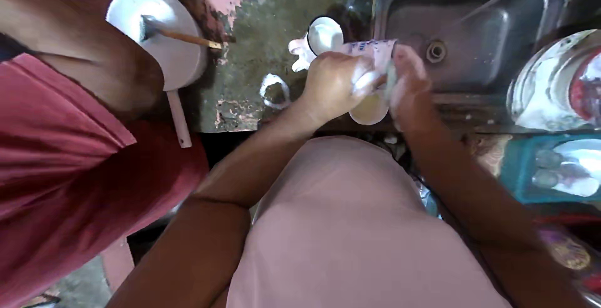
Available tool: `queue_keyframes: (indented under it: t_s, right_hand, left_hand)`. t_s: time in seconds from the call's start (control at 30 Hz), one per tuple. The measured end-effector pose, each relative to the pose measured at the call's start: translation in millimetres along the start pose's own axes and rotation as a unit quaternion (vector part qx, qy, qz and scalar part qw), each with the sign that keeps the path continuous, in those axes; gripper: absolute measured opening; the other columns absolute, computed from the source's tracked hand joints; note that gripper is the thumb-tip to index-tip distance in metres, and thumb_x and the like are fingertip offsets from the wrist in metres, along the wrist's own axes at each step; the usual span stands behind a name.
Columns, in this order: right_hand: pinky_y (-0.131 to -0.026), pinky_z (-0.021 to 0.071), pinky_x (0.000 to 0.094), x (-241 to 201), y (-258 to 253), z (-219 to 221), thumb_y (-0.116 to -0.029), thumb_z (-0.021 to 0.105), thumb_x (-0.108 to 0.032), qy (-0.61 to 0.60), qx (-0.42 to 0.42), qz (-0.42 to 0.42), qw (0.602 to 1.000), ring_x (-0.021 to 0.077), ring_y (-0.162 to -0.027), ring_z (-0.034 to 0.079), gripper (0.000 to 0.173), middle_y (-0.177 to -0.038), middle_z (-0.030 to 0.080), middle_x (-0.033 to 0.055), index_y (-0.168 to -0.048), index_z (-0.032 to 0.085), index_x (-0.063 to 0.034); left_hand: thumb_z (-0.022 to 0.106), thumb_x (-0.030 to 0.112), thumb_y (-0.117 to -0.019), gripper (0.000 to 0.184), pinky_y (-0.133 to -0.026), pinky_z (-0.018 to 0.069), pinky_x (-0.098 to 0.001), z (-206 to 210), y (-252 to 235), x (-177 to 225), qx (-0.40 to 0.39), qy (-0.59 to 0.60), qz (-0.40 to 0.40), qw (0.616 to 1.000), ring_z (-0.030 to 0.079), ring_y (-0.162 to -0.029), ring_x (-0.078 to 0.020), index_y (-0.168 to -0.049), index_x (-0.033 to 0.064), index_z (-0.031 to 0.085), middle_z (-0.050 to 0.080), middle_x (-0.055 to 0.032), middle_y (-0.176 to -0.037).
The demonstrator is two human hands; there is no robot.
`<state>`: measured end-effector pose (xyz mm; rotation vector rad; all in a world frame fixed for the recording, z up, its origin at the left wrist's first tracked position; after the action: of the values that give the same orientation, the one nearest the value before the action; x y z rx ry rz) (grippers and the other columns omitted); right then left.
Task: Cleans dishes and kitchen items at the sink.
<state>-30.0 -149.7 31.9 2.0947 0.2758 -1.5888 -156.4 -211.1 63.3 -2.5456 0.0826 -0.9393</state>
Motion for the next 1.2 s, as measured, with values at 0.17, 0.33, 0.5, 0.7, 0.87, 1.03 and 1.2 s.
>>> queue_keyframes:
  t_s: [0.17, 0.33, 0.5, 0.7, 0.87, 1.03, 1.2]
  right_hand:
    - [-0.098, 0.0490, 0.0437, -15, -3, -2, -0.1049, 0.053, -0.030, 0.191, 0.101, -0.299, 0.929, 0.0230, -0.107, 0.065, 0.035, -0.104, 0.072, 0.0132, -0.100, 0.072, -0.0022]
    - [-0.087, 0.0538, 0.0405, -33, -13, -21, -0.1055, 0.053, -0.033, 0.260, 0.119, -0.302, 0.909, 0.0211, -0.088, 0.070, 0.041, -0.084, 0.072, 0.0139, -0.090, 0.072, -0.0001]
    - [-0.073, 0.0578, 0.0354, -50, -25, -36, -0.1091, 0.045, -0.039, 0.174, 0.096, -0.251, 0.948, 0.0104, -0.077, 0.068, 0.048, -0.078, 0.069, 0.0042, -0.087, 0.070, -0.0052]
    - [-0.076, 0.0533, 0.0392, -46, -40, -58, -0.1059, 0.049, -0.028, 0.195, 0.069, -0.325, 0.923, 0.0160, -0.077, 0.066, 0.038, -0.076, 0.068, 0.0079, -0.085, 0.069, -0.0037]
    - [-0.076, 0.0558, 0.0347, -68, -45, -73, -0.1023, 0.060, -0.026, 0.094, 0.042, -0.347, 0.932, 0.0082, -0.075, 0.067, 0.029, -0.076, 0.070, 0.0020, -0.085, 0.073, -0.0069]
    - [-0.065, 0.0550, 0.0236, -102, -40, -76, -0.1001, 0.054, -0.012, -0.263, -0.130, -0.395, 0.871, 0.0003, -0.069, 0.060, 0.019, -0.073, 0.061, -0.0067, -0.084, 0.063, -0.0078]
    - [-0.080, 0.0590, 0.0316, -103, -56, -50, -0.0937, 0.059, -0.021, -0.339, -0.229, -0.275, 0.870, 0.0075, -0.085, 0.066, 0.013, -0.086, 0.067, -0.0019, -0.098, 0.063, -0.0096]
  left_hand:
    - [0.067, 0.019, -0.0969, 0.016, -0.077, 0.0593, -0.0367, 2, -6, -28, -0.021, 0.242, -0.177, 0.954, 0.068, -0.079, -0.0129, -0.095, 0.0035, 0.071, 0.070, -0.0045, -0.084]
    - [0.035, 0.026, -0.1096, 0.039, -0.063, 0.0489, -0.0270, 20, -4, -22, 0.055, 0.402, -0.284, 0.869, 0.054, -0.066, -0.0057, -0.095, 0.0077, 0.065, 0.058, 0.0039, -0.075]
    - [0.050, 0.032, -0.1071, 0.034, -0.054, 0.0514, -0.0312, 16, -18, 6, 0.060, 0.340, -0.247, 0.906, 0.056, -0.058, -0.0087, -0.086, 0.0092, 0.063, 0.058, 0.0030, -0.068]
    - [0.038, 0.032, -0.1102, 0.037, -0.063, 0.0506, -0.0264, 22, -31, 33, 0.087, 0.308, -0.300, 0.899, 0.056, -0.067, -0.0047, -0.092, 0.0130, 0.063, 0.057, 0.0067, -0.074]
    - [0.048, 0.031, -0.1083, 0.028, -0.058, 0.0524, -0.0280, 27, -39, 42, 0.084, 0.379, -0.271, 0.881, 0.055, -0.060, -0.0060, -0.090, 0.0151, 0.062, 0.056, 0.0080, -0.069]
    - [0.028, 0.031, -0.1079, 0.040, -0.054, 0.0505, -0.0242, 13, -54, 24, 0.080, 0.629, -0.264, 0.726, 0.052, -0.055, -0.0070, -0.085, 0.0148, 0.057, 0.055, 0.0016, -0.064]
    - [0.031, 0.047, -0.1068, 0.057, -0.094, 0.0553, -0.0548, 88, -40, -6, 0.013, 0.813, -0.213, 0.542, 0.065, -0.112, -0.0340, -0.132, 0.0023, 0.055, 0.064, -0.0239, -0.120]
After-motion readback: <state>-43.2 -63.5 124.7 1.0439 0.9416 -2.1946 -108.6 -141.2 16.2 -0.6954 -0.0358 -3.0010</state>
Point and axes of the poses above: each hand's wrist, its own y-axis away from the middle knuckle, its own z-axis out of the palm, x = y × z, the point moved 9 cm from there along -y, towards the middle knuckle
